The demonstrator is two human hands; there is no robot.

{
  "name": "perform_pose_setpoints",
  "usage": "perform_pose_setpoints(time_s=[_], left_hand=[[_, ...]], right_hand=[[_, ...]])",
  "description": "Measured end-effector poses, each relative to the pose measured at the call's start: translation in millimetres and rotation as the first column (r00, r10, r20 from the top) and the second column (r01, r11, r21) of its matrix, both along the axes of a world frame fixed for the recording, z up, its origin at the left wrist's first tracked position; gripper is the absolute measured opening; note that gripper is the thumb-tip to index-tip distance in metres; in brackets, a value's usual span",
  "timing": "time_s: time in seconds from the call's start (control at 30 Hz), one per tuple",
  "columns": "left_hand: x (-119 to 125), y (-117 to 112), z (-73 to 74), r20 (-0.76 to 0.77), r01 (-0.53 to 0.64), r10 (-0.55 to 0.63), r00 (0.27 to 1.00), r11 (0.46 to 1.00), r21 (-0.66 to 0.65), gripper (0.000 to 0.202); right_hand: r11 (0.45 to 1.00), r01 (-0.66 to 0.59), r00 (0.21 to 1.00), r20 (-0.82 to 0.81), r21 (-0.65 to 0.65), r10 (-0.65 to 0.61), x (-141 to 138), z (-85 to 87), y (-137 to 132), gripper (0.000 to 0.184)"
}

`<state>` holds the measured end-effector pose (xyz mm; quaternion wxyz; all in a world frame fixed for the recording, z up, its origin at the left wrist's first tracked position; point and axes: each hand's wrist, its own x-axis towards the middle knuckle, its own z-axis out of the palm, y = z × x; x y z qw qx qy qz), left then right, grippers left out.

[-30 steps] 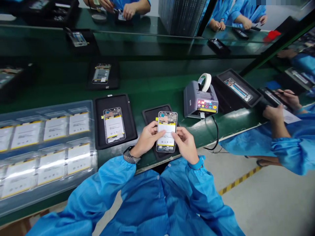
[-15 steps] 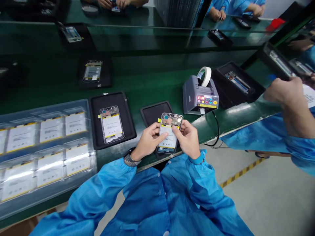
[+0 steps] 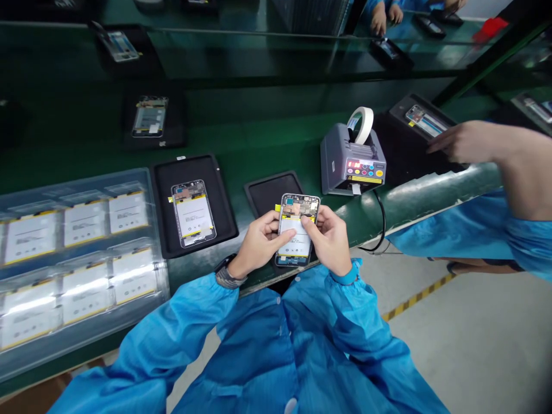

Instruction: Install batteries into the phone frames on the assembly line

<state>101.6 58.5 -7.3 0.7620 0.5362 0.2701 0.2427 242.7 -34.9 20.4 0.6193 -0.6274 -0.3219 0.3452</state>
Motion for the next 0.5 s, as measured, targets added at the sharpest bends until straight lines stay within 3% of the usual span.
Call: perform_pose_setpoints(time_s=[0.27,0.5], left_hand=[[-0.1,-3.8,-0.7,-0.005,-0.019,0.018,1.000,0.999,-0.033,0.048],[1.1,-5.2,-3.9,-0.024,-0.025,0.025,0.999,1.000,-0.011,0.049]], right_hand=[[1.000,-0.017,0.999,-0.030,-0.016,0.016,0.8,5.9,-2.3,0.041],[0.998,0.058,0.997,0.054,-0.003,-0.058,-0.7,-8.2,3.6,0.033]])
